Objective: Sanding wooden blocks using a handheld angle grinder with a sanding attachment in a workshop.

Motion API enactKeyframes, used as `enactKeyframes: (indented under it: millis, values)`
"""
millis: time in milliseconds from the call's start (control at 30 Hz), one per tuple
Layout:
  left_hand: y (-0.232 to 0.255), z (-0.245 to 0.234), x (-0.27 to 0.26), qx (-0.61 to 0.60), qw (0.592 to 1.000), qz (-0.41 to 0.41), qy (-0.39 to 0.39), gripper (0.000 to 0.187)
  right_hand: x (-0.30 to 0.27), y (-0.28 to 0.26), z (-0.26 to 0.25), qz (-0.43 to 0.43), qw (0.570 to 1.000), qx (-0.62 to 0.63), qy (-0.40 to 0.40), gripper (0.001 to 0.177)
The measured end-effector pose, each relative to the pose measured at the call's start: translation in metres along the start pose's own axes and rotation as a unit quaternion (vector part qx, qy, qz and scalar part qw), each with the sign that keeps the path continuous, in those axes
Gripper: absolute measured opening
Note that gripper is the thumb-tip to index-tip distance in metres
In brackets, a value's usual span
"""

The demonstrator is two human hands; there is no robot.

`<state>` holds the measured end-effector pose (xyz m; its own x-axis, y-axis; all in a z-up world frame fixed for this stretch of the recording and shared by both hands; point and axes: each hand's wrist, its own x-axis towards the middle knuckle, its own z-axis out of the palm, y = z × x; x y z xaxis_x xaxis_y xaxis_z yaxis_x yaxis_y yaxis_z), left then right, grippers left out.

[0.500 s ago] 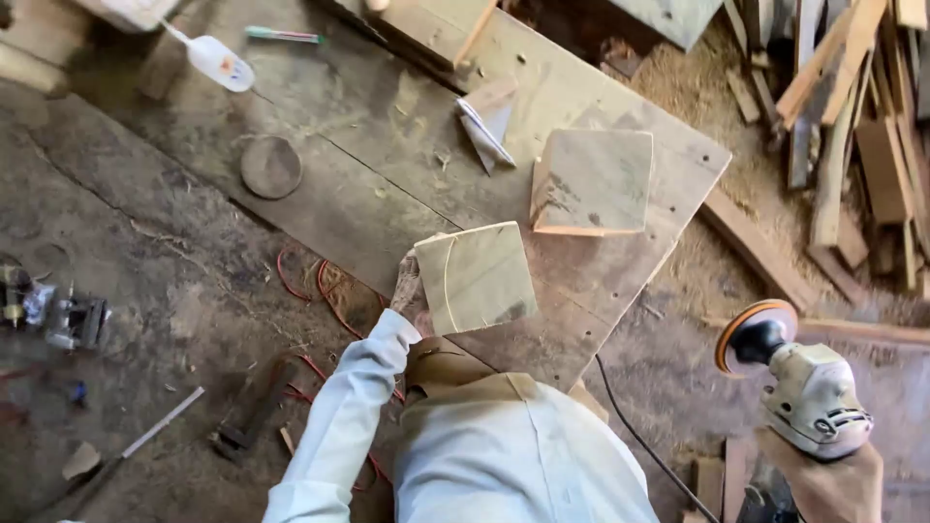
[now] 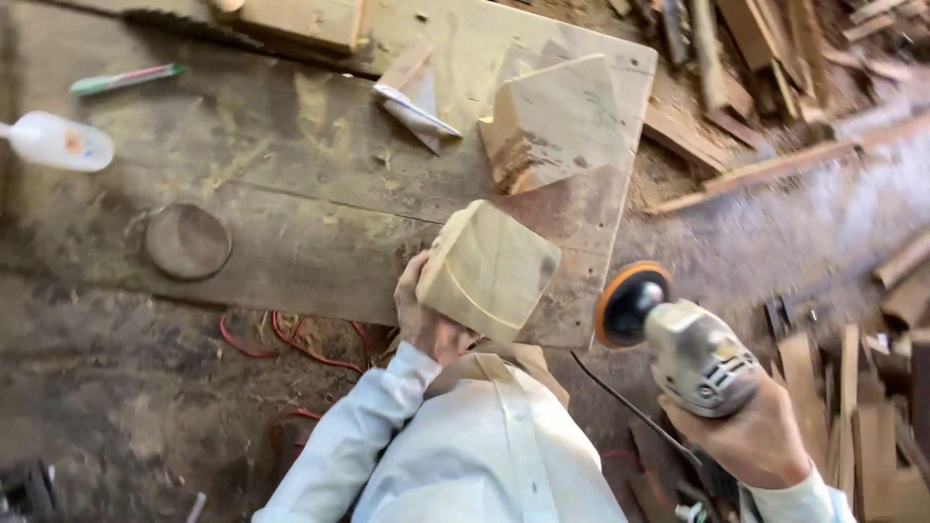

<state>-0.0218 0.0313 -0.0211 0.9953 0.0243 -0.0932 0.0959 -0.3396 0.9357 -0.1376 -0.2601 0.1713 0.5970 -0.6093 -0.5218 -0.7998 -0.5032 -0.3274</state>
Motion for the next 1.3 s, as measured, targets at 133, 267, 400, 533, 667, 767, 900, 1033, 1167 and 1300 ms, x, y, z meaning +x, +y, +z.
enactKeyframes:
  millis: [133, 267, 400, 533, 667, 767, 900, 1033, 1167, 1300]
  values:
    - [-0.036, -0.026, -0.004, 0.072, 0.975, 0.202, -0.055, 0.096, -0.023, -0.004, 0.014, -0.007, 1.0, 0.01, 0.002, 0.036]
    - [-0.064, -0.034, 0.025, 0.045, 0.941, 0.324, -0.082, 0.126, -0.036, -0.02, 0.012, 0.02, 1.0, -0.009, 0.007, 0.062]
    - [-0.067, -0.017, 0.062, 0.031, 0.904, 0.399, -0.148, 0.146, -0.039, -0.028, 0.015, 0.026, 0.996, -0.08, -0.02, 0.075]
    - [-0.101, -0.001, 0.061, 0.103, 0.904, 0.344, -0.233, 0.124, -0.038, -0.052, 0.026, 0.04, 0.993, -0.09, -0.067, 0.077]
    - [-0.089, -0.004, 0.064, 0.058, 0.908, 0.365, -0.198, 0.105, -0.03, -0.066, 0.044, -0.028, 0.982, -0.161, -0.096, 0.061]
    - [-0.097, 0.004, 0.064, 0.035, 0.918, 0.345, -0.193, 0.113, -0.027, -0.08, 0.047, -0.037, 0.978, -0.189, -0.078, 0.059]
    - [-0.103, 0.007, 0.064, 0.015, 0.927, 0.324, -0.188, 0.119, -0.025, -0.086, 0.049, -0.038, 0.976, -0.209, -0.047, 0.058]
    - [-0.074, -0.006, 0.064, -0.009, 0.926, 0.33, -0.183, 0.11, -0.03, -0.111, 0.05, -0.029, 0.973, -0.218, -0.07, 0.055]
    - [-0.067, -0.011, 0.064, -0.032, 0.924, 0.336, -0.179, 0.112, -0.033, -0.121, 0.058, -0.04, 0.97, -0.227, -0.078, 0.054]
    - [-0.066, -0.011, 0.065, -0.035, 0.925, 0.333, -0.182, 0.111, -0.037, -0.127, 0.065, -0.047, 0.971, -0.219, -0.084, 0.054]
